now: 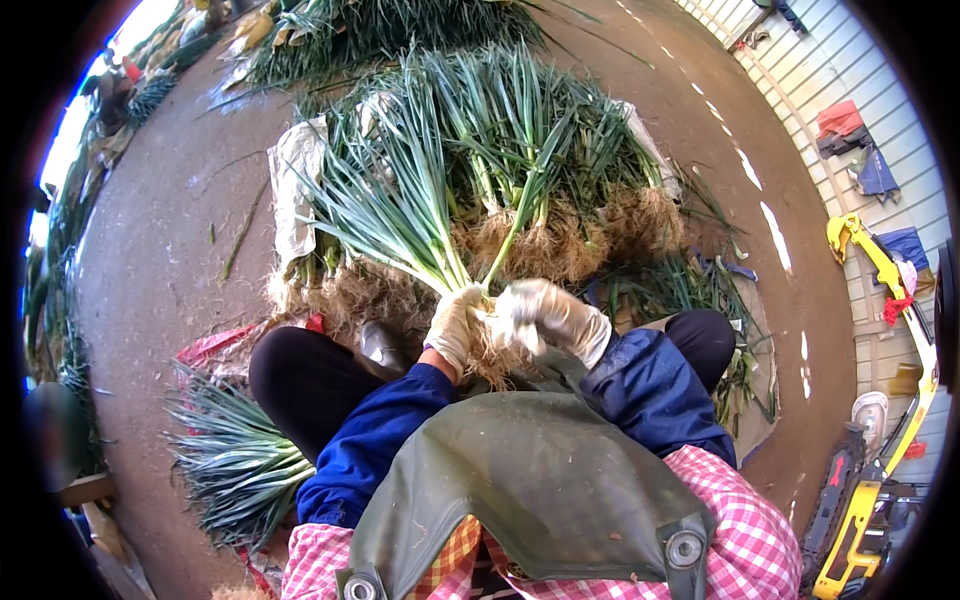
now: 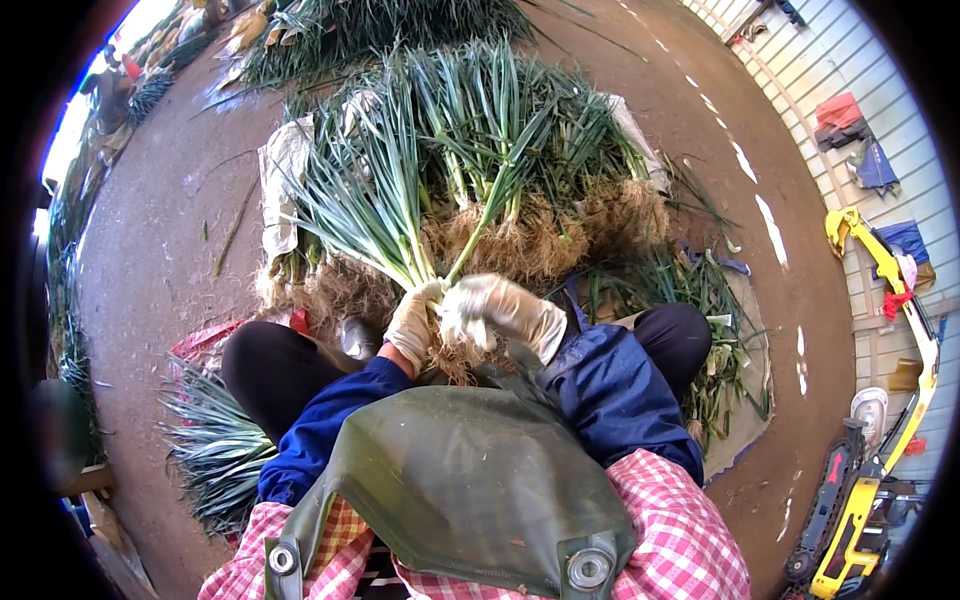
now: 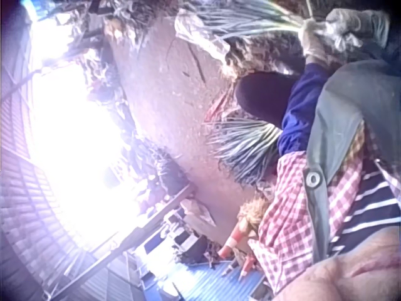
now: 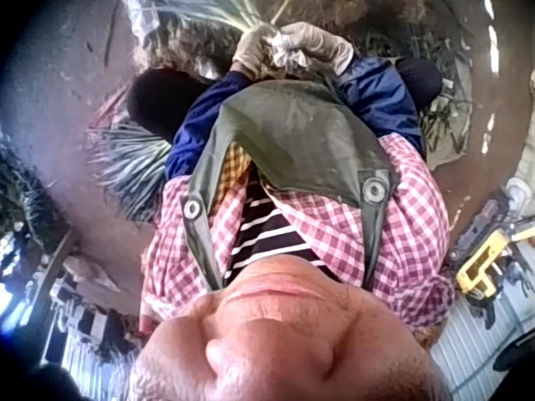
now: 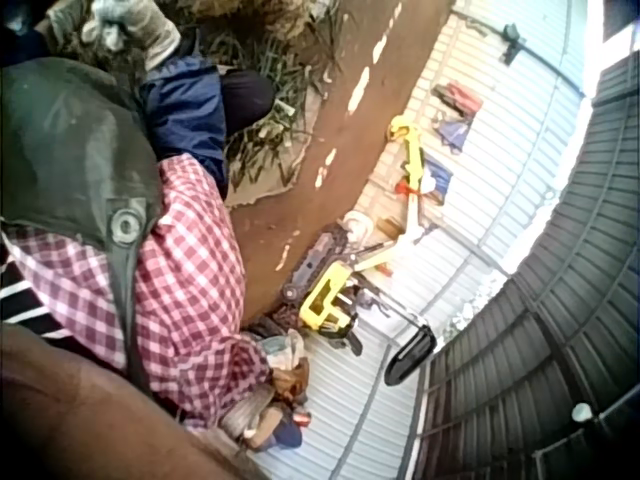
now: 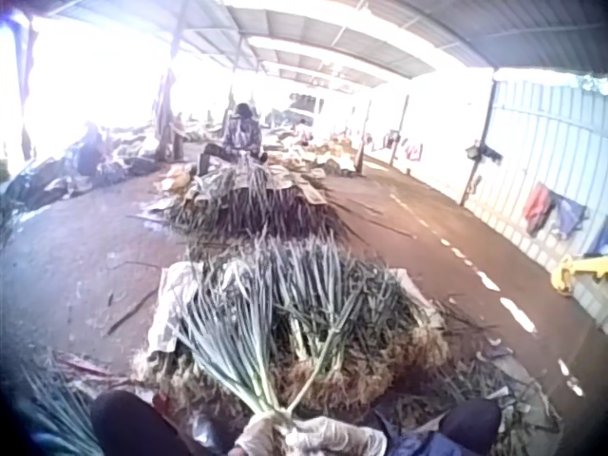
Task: The person processes bundles of scallions by hand, removing loose outer layers and cleaning the roots before tying them together.
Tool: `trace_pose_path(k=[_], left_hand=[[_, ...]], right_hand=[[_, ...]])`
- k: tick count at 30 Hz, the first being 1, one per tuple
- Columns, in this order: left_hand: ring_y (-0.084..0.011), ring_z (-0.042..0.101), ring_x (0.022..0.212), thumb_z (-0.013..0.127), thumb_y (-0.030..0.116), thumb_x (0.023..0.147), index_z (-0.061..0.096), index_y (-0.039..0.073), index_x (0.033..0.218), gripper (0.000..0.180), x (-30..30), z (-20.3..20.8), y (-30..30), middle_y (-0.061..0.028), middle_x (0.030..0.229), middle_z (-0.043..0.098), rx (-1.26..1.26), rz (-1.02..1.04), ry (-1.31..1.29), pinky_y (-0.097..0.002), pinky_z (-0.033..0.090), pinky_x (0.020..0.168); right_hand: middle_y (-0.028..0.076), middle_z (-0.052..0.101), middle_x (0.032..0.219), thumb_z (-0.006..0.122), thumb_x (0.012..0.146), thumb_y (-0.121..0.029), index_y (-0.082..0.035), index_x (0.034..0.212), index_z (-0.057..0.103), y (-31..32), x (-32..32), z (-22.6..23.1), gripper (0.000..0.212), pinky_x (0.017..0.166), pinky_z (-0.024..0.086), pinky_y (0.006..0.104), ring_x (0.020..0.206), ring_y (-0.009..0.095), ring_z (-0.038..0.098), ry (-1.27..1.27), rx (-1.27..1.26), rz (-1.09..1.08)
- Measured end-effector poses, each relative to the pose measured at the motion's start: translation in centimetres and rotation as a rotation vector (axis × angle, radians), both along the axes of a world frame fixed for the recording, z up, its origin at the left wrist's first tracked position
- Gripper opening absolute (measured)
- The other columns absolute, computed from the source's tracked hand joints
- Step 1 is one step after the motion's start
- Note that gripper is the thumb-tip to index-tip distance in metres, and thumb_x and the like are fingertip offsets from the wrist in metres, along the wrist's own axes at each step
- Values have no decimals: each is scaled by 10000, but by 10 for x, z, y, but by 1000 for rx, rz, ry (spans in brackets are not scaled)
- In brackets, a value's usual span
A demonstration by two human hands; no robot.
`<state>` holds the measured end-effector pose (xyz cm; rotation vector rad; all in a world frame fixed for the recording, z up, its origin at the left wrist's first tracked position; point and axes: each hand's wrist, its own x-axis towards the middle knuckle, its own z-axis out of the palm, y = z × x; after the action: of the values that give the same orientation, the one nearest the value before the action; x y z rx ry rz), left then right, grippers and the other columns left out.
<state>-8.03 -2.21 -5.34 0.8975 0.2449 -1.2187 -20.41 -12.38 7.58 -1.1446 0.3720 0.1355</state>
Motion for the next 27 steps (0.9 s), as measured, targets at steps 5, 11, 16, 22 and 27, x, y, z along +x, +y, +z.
trace_pose_path(k=[5,11,16,22,27], left_hand=[[-111,436,418,613,141,801,637,-2,893,172,-4,5,-7,-7,605,544,-73,-90,-15,-228,362,404],[-101,459,449,624,148,786,637,34,875,145,0,15,-3,-19,643,575,45,-49,-142,-215,366,419],[-221,632,739,597,157,858,626,-5,973,200,-2,32,15,-109,867,650,-147,-144,-101,-328,525,671],[-164,573,640,699,104,690,677,19,847,180,-5,-17,-5,-51,742,645,73,-176,-405,-304,462,602],[-153,557,618,650,98,689,654,-2,802,151,-10,22,7,-53,707,624,-5,-178,-277,-299,452,561]], right_hand=[[28,680,850,548,945,-322,-56,994,644,-61,-19,-80,287,596,477,228,699,111,634,310,-279,-385],[36,665,960,547,943,-344,-72,1092,652,-45,3,-69,328,763,495,307,874,132,617,283,-322,-165],[109,578,1193,547,933,-112,-48,1251,574,-18,0,-54,326,995,421,365,1136,248,543,-164,-663,17],[141,673,874,543,915,-447,-53,967,671,-35,28,-70,417,768,478,376,859,282,647,158,-1112,335],[118,657,765,573,918,-356,-67,896,660,-37,12,-90,303,601,478,350,682,272,629,-210,-1304,142]])
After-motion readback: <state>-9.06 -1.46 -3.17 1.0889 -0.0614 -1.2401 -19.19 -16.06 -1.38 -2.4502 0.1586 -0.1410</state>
